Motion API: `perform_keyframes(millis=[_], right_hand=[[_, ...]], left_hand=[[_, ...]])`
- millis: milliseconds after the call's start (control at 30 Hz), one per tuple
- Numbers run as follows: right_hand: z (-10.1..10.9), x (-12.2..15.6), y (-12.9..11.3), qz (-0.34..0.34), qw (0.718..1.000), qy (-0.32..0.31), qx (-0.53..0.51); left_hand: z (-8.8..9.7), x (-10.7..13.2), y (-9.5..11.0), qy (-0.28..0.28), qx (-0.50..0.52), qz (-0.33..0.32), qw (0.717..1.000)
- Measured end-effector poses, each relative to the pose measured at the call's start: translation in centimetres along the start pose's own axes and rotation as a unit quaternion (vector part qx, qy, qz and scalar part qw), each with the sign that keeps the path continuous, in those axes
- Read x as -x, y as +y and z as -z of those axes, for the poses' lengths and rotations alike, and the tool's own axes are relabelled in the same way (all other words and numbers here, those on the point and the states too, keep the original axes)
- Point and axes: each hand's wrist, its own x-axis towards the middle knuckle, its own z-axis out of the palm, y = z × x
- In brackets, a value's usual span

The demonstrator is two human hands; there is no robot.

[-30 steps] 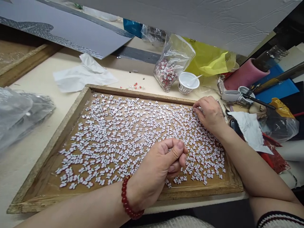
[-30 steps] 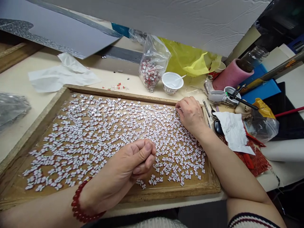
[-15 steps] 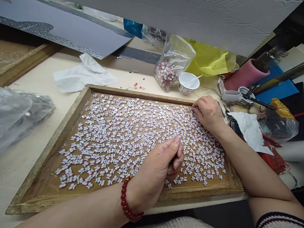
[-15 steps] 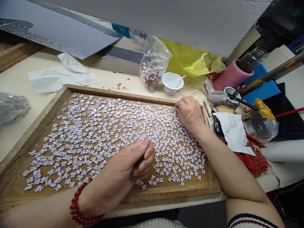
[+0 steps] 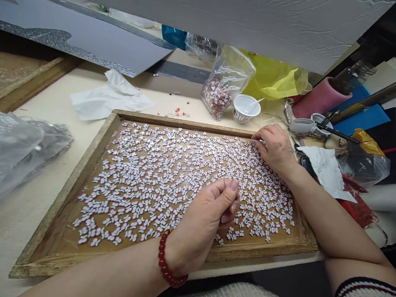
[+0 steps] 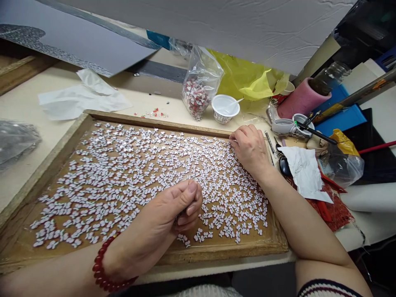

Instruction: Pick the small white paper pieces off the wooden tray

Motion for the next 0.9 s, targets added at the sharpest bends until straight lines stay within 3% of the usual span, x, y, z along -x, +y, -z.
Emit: perform_keyframes(millis=[133,233,400,533,900], right_hand=[[1.3,0.0,-0.6,0.004,0.999,0.017,-0.046],[3.6,0.2,-2.3,0.036,0.984,0.027,-0.173],[6.8,1.2,-6.1,0.17,0.911,-0.099,-0.362],[6.8,1.8,-7.4,0.182,0.895,-0.093,-0.395],[6.5,1.8,-7.4,0.184,0.88,-0.07,-0.433]], left_hand=[[0.0,0.0,0.1,0.005,0.007,-0.012,1.0],[0.1,0.0,0.0,0.004,0.01,-0.01,1.0],[0.2,-0.1,-0.1,0.003,0.024,-0.017,1.0],[0.2,-0.1,-0.2,0.009,0.032,-0.017,0.999],[0.1,-0.1,0.0,0.005,0.05,-0.033,0.998]])
